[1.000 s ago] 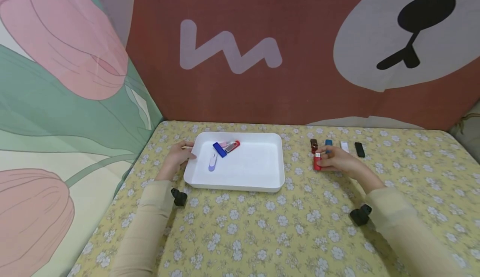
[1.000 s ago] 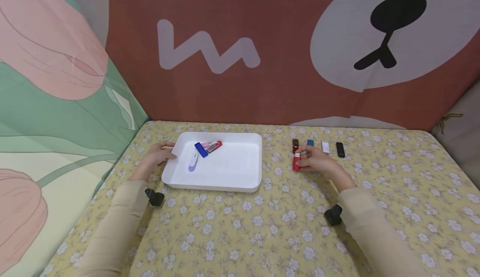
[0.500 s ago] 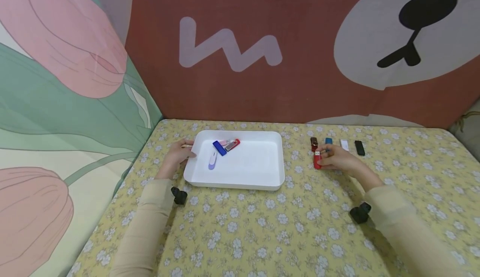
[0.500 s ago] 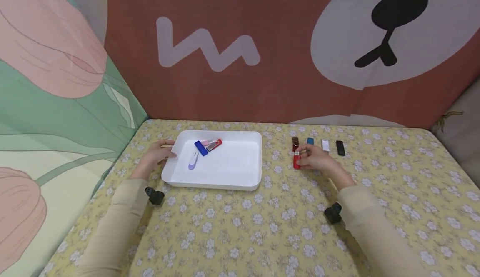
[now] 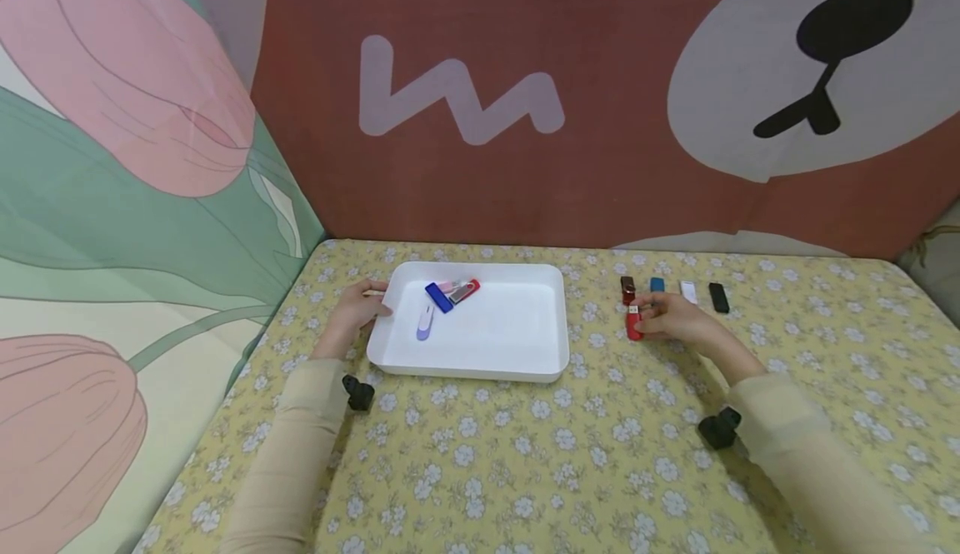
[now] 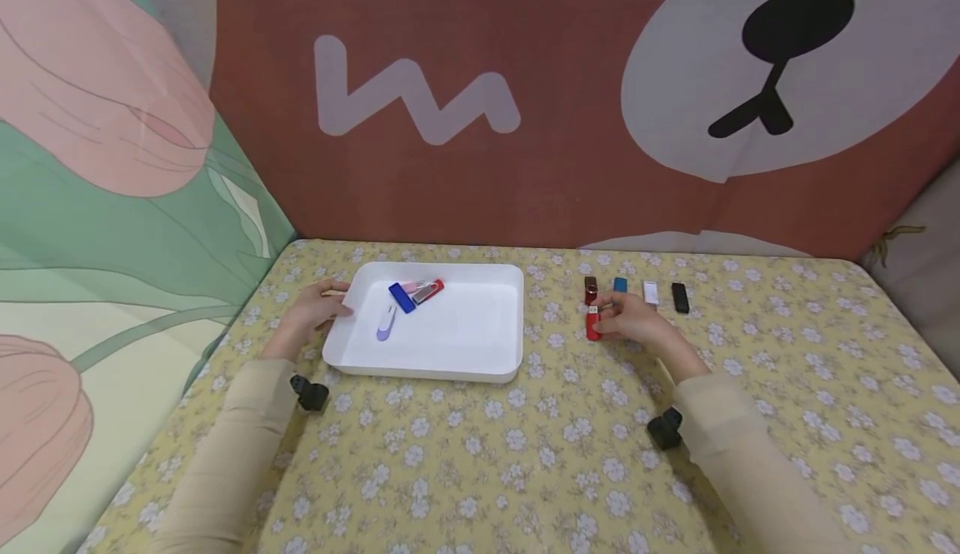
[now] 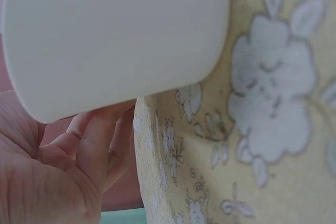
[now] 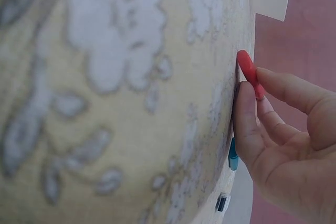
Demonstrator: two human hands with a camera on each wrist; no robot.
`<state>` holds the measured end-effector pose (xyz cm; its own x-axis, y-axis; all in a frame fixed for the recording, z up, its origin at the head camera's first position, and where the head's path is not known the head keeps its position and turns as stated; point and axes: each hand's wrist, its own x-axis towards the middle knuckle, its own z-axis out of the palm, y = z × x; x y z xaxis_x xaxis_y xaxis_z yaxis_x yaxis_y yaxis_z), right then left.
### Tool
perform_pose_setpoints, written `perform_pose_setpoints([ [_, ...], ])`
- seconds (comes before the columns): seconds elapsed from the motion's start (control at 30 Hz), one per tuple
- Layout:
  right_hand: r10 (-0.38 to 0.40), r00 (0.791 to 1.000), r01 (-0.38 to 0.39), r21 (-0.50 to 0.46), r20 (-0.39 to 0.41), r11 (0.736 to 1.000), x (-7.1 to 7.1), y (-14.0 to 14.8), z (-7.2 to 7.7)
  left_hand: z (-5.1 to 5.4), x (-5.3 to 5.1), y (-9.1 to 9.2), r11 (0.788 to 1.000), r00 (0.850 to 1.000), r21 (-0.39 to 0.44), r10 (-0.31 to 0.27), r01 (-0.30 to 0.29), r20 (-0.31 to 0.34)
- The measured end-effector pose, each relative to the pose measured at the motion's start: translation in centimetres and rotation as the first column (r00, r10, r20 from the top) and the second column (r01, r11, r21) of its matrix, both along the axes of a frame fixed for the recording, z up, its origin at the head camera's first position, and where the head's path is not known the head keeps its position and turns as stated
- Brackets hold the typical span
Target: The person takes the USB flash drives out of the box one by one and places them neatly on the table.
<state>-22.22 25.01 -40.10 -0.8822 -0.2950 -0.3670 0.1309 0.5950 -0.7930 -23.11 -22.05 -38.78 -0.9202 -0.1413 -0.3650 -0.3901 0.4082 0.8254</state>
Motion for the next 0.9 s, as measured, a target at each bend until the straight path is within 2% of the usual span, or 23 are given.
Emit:
perform_pose_setpoints([
  [0.53, 0.002, 1.0, -0.002, 0.041, -0.017, 0.999, 0.19, -0.2, 0.01, -0.17, 0.04, -0.05, 1.0, 1.0, 0.007, -0.006, 0.006, -0.001],
  [0.9, 0.001, 1.0, 0.0, 0.061, -0.008, 0.998, 0.3, -0.25, 0.24, 0.1, 0.11, -0.07, 1.0, 1.0, -0.004, -0.011, 0.011, -0.001],
])
